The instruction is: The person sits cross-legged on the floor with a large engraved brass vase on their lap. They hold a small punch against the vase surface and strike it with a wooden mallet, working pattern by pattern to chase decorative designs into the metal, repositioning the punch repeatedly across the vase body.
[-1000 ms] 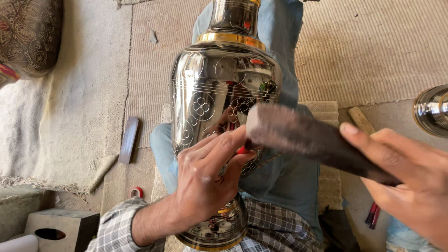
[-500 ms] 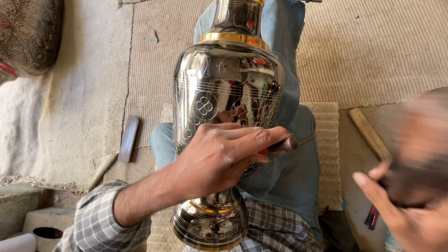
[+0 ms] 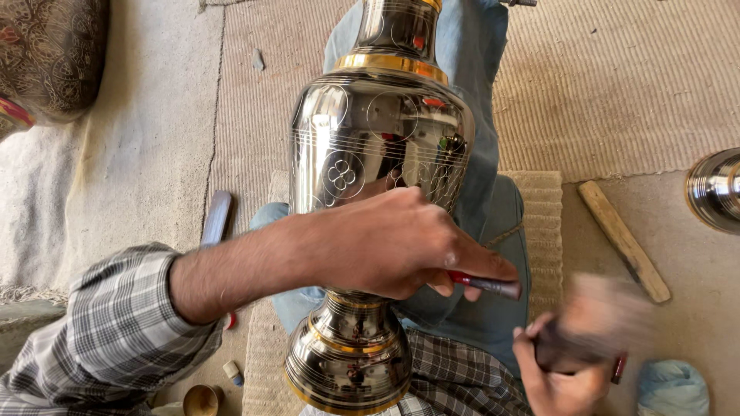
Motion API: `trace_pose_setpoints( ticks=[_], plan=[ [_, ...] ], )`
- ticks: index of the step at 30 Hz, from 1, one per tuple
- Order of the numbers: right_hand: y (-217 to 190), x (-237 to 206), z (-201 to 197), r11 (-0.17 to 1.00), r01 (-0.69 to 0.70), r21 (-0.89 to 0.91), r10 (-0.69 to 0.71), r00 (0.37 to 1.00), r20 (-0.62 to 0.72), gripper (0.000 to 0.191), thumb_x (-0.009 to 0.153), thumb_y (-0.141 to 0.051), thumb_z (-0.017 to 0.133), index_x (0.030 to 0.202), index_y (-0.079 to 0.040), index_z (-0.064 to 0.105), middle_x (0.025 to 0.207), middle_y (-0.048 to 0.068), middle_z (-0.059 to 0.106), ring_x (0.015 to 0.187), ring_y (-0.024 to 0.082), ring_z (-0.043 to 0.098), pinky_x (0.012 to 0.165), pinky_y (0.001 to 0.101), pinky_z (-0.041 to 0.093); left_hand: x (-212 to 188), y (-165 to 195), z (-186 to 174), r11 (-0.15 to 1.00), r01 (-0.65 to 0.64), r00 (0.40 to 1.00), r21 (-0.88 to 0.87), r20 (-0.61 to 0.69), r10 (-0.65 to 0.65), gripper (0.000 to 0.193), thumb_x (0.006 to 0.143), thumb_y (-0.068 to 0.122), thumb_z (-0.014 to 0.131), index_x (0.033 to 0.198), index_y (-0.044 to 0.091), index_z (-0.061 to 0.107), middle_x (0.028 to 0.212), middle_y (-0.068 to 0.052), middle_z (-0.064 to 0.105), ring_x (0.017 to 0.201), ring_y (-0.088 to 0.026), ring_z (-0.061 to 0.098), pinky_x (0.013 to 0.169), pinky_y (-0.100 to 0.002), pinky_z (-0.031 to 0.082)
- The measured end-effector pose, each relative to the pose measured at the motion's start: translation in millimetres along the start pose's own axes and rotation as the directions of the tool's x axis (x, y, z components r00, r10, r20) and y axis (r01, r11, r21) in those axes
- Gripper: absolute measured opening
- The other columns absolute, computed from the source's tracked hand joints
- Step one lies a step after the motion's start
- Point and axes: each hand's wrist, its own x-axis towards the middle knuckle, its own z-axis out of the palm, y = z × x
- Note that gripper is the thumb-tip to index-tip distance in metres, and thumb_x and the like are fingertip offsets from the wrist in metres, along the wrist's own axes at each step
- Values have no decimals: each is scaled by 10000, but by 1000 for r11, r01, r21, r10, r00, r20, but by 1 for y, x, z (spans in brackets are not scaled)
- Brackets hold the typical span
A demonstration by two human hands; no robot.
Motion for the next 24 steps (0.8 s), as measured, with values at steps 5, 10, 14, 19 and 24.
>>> trace_pose_setpoints(
  ticks=[5, 10, 14, 19, 24],
  plan=[
    [18, -18, 8, 1000, 24, 12, -23, 993, -112, 583, 755, 43, 794, 1267, -22, 523, 931, 85, 660, 861, 151, 673, 804, 315, 584, 9, 3, -4, 997, -75, 988, 32, 137, 70, 544, 879, 219, 689, 1413, 270, 596, 900, 68, 812, 668, -84, 725, 545, -343, 550],
    [35, -29, 7, 921, 99, -376, -117, 993, -26, 544, 742, 36, 763, 1239, 11, 543, 950, 184, 702, 867, 247, 729, 823, 374, 578, 11, -5, -5, 983, -178, 977, 37, 121, 173, 485, 920, 205, 705, 1391, 290, 631, 841, 74, 806, 704, -70, 735, 652, -335, 566],
    [45, -30, 0, 960, 37, -278, -73, 990, -121, 771, 778, -15, 790, 1413, 105, 371, 919, 117, 686, 835, 178, 715, 807, 355, 584, 11, -10, -9, 998, -51, 997, -34, 56, 53, 601, 872, 212, 713, 1450, 235, 549, 984, 65, 804, 729, -57, 743, 584, -311, 577],
    [40, -14, -5, 979, 197, -53, -204, 951, -232, 863, 826, -52, 827, 1497, 61, 296, 1018, 118, 634, 860, 172, 657, 809, 314, 543, 11, -7, -13, 998, -54, 991, -34, 119, 58, 596, 852, 222, 716, 1429, 259, 571, 959, 90, 813, 664, -81, 720, 543, -344, 547],
    [21, 0, -1, 690, 365, -625, -457, 889, 14, 751, 723, -61, 829, 1316, 101, 399, 899, 287, 606, 792, 360, 687, 735, 472, 531, 7, -3, -13, 995, -100, 992, -3, 81, 99, 523, 880, 223, 715, 1392, 278, 624, 948, 92, 815, 645, -71, 718, 507, -316, 533]
  ],
)
